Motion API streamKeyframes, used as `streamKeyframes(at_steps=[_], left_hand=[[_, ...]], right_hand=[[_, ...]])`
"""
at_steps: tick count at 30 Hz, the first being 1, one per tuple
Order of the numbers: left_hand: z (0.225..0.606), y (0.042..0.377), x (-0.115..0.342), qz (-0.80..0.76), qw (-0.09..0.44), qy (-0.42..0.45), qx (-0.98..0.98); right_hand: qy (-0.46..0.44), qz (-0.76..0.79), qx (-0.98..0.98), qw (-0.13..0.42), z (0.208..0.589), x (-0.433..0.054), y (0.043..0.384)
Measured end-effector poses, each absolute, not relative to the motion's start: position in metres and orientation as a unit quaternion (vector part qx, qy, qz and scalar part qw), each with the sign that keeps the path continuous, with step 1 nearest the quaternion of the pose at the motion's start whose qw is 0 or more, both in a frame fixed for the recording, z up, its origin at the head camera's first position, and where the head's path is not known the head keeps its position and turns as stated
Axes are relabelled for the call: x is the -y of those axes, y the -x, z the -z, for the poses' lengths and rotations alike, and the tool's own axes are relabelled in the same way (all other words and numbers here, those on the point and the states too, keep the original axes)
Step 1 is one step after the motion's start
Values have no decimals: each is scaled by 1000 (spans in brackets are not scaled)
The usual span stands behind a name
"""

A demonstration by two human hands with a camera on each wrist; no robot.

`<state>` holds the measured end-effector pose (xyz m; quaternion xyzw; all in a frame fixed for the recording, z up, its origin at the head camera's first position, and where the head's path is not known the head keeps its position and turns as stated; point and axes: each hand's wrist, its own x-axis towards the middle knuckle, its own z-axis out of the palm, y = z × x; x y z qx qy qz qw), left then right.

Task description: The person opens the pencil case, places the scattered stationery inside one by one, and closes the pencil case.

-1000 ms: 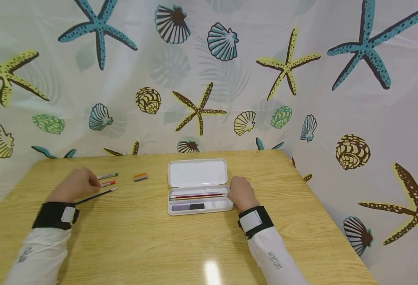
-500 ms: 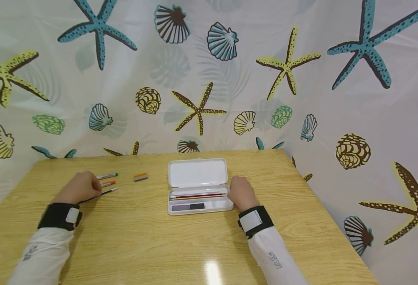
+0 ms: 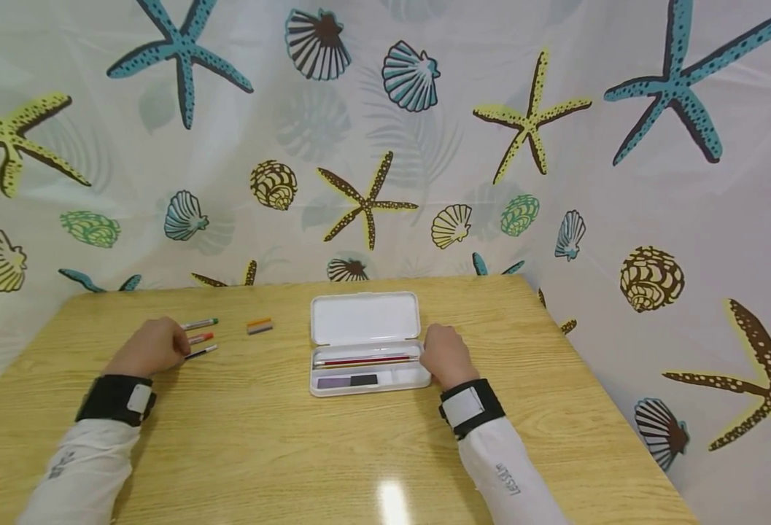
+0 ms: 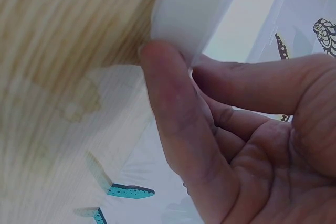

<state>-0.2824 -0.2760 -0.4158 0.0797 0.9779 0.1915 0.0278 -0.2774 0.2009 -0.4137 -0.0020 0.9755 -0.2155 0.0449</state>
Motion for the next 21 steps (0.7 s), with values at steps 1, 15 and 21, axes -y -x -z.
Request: streamKeyframes(at_steps=[1, 15, 21], left_hand=[[416, 282, 276, -190, 28, -78, -978], [414, 280, 271, -188, 30, -68, -979], [418, 282, 274, -187, 33, -66, -980]], right_hand=[[4, 214, -976, 45, 414, -201, 278], [8, 217, -976, 35, 414, -202, 277], [4, 216, -976, 36, 413, -201, 277]])
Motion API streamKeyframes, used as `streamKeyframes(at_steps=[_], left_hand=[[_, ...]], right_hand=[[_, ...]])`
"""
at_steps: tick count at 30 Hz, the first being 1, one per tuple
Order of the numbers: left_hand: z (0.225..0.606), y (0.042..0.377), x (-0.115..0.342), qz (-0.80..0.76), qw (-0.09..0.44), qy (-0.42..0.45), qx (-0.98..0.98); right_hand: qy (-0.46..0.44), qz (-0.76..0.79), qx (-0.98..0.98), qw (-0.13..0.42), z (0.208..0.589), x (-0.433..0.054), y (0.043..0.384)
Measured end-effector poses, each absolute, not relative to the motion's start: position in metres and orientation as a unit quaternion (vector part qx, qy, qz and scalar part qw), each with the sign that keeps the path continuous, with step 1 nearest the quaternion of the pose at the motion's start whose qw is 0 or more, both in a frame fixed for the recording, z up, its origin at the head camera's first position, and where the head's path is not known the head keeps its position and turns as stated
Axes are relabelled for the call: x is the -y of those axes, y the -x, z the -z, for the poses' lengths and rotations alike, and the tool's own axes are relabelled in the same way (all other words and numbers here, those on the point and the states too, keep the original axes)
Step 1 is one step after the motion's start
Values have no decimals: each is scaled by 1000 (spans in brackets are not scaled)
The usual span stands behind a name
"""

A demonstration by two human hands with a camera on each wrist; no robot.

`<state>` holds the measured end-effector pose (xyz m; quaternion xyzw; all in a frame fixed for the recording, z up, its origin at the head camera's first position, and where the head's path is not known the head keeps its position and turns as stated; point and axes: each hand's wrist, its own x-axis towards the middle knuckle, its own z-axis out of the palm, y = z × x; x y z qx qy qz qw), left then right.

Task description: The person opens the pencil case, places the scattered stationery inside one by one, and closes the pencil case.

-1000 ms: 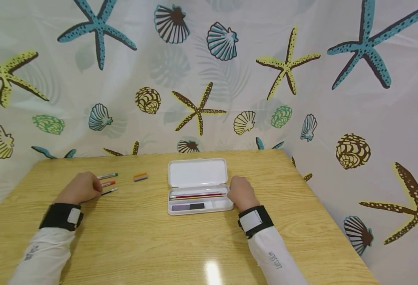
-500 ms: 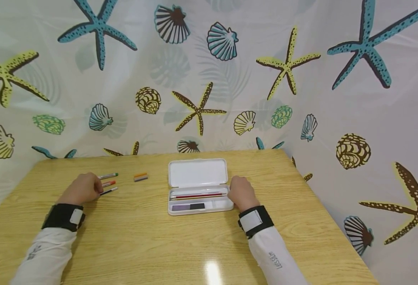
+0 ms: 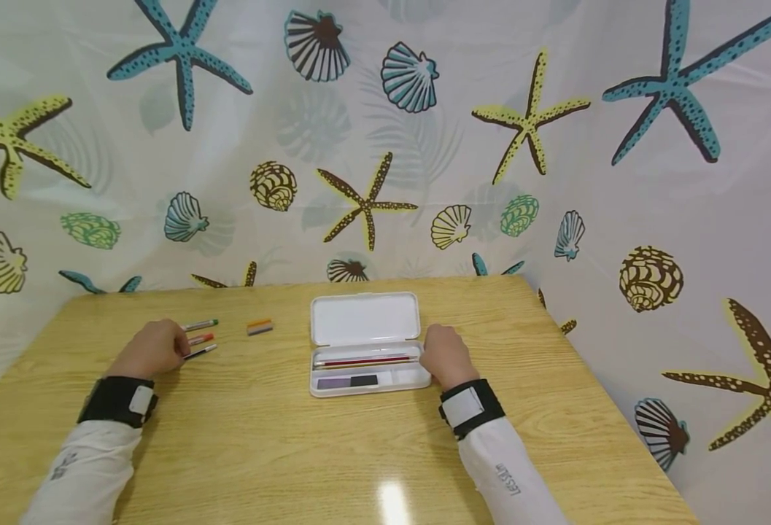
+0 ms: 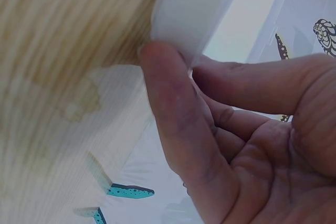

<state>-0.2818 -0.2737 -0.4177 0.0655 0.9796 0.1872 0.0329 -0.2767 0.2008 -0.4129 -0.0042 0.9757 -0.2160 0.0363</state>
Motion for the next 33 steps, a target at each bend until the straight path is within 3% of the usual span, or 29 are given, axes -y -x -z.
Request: streamKeyframes(at_steps=[21, 33], left_hand=[[416, 279, 272, -193, 31, -71, -978], [401, 278, 253, -212, -23, -98, -972]], right_hand=[[6, 215, -976, 36, 411, -201, 276], [10, 209, -977, 31, 411, -201, 275]])
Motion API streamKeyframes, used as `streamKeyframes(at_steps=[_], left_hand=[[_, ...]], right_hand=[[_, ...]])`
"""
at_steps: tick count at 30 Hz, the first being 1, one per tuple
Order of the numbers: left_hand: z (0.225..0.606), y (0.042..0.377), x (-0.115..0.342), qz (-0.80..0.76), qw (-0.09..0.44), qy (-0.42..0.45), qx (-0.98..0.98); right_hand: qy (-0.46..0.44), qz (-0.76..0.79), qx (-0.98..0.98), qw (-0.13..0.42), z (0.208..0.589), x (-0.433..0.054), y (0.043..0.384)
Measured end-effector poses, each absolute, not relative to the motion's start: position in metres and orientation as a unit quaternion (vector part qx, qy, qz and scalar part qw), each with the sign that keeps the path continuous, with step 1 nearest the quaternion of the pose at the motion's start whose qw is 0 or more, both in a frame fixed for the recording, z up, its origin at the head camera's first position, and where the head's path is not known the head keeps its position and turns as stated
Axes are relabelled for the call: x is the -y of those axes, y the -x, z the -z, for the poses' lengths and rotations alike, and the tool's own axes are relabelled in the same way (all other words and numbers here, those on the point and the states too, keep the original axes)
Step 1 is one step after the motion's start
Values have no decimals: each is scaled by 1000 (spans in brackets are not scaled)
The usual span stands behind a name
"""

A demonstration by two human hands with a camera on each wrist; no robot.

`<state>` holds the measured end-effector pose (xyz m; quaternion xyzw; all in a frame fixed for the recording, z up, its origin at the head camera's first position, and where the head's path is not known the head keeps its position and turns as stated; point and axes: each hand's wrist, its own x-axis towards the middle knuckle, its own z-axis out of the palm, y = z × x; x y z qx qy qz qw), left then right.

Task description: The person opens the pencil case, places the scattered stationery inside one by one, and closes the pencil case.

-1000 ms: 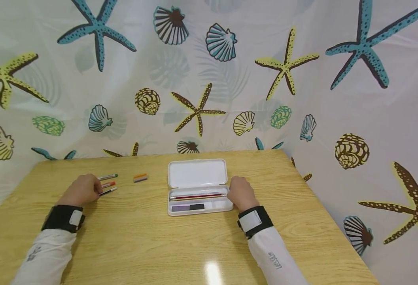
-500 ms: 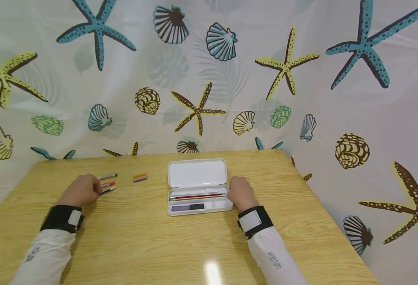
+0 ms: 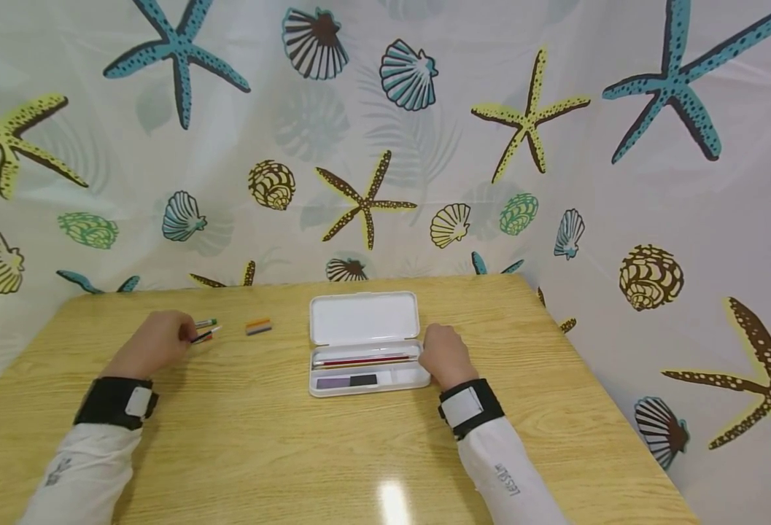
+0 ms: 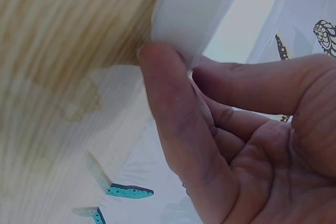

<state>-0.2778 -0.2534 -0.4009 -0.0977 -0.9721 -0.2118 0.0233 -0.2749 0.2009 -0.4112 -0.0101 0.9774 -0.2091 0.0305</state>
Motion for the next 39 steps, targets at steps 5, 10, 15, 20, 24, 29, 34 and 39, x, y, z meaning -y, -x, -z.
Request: streamKeyframes(at_steps=[5, 10, 15, 20, 24, 29, 34, 39], left_hand=[[384, 271, 235, 219, 42, 102, 970], [369, 261, 215, 216, 81, 121, 966], [360, 253, 194, 233, 131, 151, 952], [357, 248, 175, 246, 165, 176, 939], [352, 242, 159, 250, 181, 188, 932], [348, 234, 138, 251, 200, 215, 923], [344, 225, 120, 257, 204, 246, 912], [339, 215, 105, 260, 213, 277, 900]], right_hand=[[6, 206, -978, 30, 413, -202, 276], [7, 212, -977, 31, 414, -202, 277], [5, 217, -976, 33, 413, -202, 277], [4, 217, -975, 39, 413, -201, 277], [2, 212, -976, 40, 413, -201, 278], [1, 218, -975, 39, 414, -203, 278], [0, 224, -974, 45, 414, -203, 278], [-4, 225, -973, 49, 414, -203, 278]])
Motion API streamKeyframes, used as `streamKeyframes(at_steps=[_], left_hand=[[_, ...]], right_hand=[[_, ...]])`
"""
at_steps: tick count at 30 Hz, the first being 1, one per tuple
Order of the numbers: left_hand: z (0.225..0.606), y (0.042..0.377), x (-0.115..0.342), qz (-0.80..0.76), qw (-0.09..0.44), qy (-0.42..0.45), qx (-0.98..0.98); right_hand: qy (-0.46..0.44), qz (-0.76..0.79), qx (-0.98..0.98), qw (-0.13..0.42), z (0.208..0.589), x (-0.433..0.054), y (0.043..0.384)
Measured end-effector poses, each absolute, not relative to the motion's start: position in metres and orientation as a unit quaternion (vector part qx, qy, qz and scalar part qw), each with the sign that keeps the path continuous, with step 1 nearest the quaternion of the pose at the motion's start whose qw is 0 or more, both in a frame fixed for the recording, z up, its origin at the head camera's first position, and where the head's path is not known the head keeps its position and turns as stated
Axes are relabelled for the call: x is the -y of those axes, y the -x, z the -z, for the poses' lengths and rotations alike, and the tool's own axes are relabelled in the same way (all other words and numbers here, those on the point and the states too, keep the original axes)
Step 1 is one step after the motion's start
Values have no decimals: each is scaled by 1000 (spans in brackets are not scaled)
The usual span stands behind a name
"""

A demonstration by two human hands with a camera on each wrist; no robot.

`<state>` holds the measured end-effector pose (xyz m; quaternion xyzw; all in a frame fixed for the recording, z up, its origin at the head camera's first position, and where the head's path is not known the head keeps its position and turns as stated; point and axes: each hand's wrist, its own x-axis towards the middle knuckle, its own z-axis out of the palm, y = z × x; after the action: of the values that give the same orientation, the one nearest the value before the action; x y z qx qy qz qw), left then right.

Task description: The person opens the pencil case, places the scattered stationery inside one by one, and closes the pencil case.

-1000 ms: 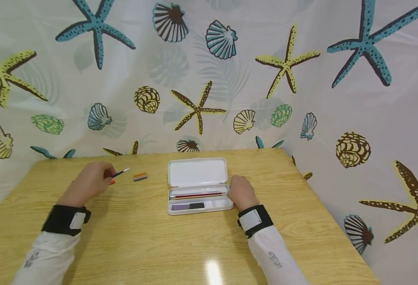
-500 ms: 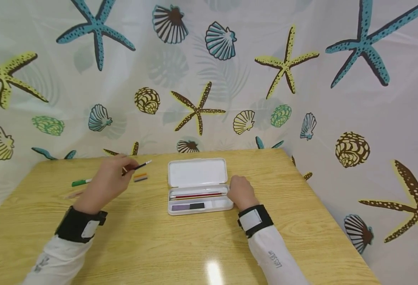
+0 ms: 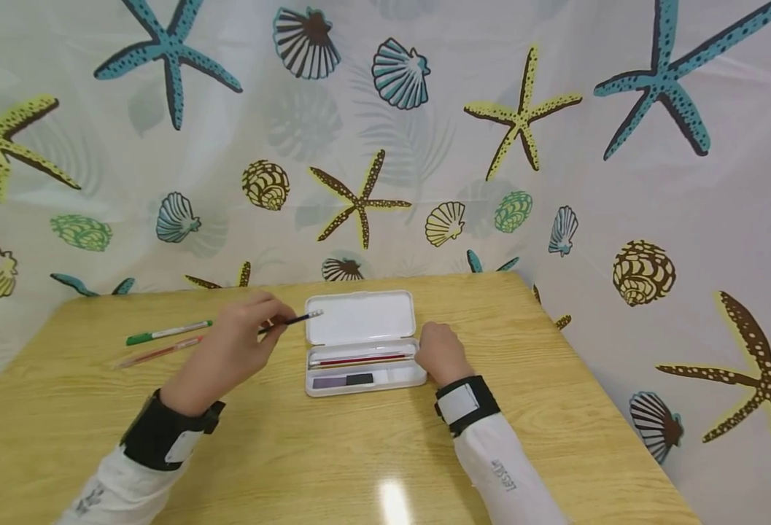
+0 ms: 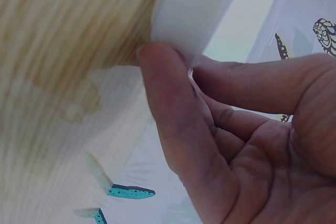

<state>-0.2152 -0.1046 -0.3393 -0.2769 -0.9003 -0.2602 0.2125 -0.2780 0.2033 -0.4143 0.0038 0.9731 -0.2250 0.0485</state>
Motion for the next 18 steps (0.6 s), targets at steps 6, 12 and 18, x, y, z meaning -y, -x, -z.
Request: streamKeyframes(at_steps=[6, 12, 18], left_hand=[[336, 208, 92, 251, 221, 305, 892], [332, 212, 81, 248, 219, 322, 887], [330, 225, 63, 256, 202, 348, 879]], right_hand=[[-6, 223, -973, 52, 413, -203, 279], [-4, 217, -975, 47, 413, -203, 280], [-1, 216, -976, 43, 414, -202, 279]])
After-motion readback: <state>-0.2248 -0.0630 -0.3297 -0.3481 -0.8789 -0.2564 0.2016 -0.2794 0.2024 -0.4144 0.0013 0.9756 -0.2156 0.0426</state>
